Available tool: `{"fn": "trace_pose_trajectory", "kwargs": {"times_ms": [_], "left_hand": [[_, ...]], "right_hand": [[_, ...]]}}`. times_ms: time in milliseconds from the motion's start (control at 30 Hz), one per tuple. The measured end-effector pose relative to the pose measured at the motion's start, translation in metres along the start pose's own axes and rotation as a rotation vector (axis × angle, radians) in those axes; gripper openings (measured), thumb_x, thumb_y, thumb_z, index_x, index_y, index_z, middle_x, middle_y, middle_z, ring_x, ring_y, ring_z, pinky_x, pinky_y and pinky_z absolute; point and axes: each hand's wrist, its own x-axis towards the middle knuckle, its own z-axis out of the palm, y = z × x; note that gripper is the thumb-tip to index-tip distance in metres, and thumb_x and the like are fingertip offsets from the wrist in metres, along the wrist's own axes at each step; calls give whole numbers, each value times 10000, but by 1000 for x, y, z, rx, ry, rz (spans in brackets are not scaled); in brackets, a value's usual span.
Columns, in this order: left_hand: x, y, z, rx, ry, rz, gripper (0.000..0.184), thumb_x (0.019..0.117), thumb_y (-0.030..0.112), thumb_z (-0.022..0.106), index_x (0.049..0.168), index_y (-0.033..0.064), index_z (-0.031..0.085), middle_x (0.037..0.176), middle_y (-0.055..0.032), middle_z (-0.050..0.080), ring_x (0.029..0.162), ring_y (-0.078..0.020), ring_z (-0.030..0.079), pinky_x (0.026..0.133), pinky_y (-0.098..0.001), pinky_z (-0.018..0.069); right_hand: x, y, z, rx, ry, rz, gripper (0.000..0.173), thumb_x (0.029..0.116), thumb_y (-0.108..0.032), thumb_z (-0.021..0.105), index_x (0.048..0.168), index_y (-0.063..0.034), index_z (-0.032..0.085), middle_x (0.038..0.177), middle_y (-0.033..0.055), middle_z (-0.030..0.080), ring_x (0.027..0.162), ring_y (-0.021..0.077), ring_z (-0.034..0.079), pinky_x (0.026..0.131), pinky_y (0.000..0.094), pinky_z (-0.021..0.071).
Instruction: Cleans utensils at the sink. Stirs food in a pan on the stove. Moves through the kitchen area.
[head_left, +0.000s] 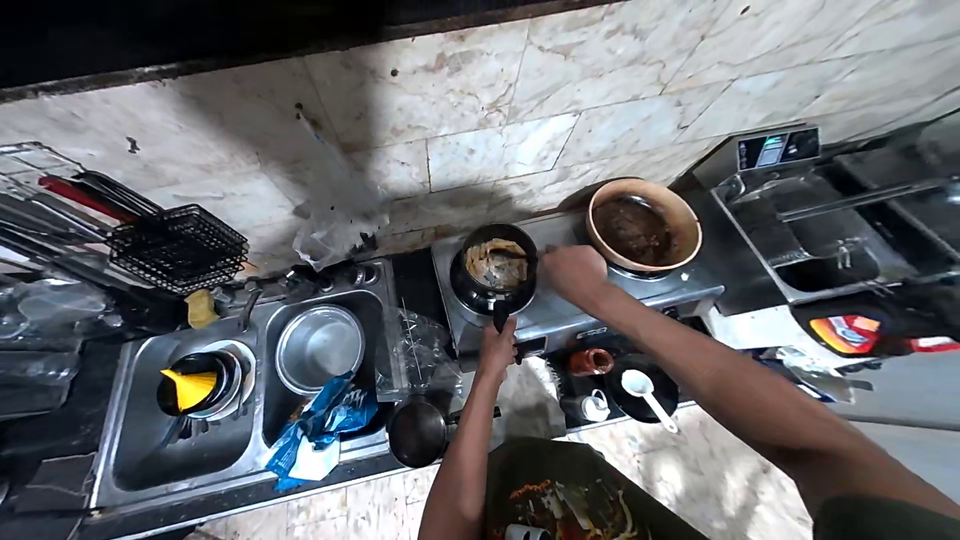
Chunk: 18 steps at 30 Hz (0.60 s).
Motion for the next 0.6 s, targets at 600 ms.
{"fn": "trace_pose_trajectory", "kwargs": {"times_ms": [600], "left_hand": [[0, 0, 0, -13, -9, 7, 281, 1081, 343, 531, 1098, 63, 513, 627, 11, 423, 436, -92, 382, 405, -236, 366]], "right_hand": [[17, 49, -28, -189, -75, -311, 156, 969, -229, 678, 991, -76, 703, 904, 156, 700, 828, 392, 695, 671, 597, 542]]}}
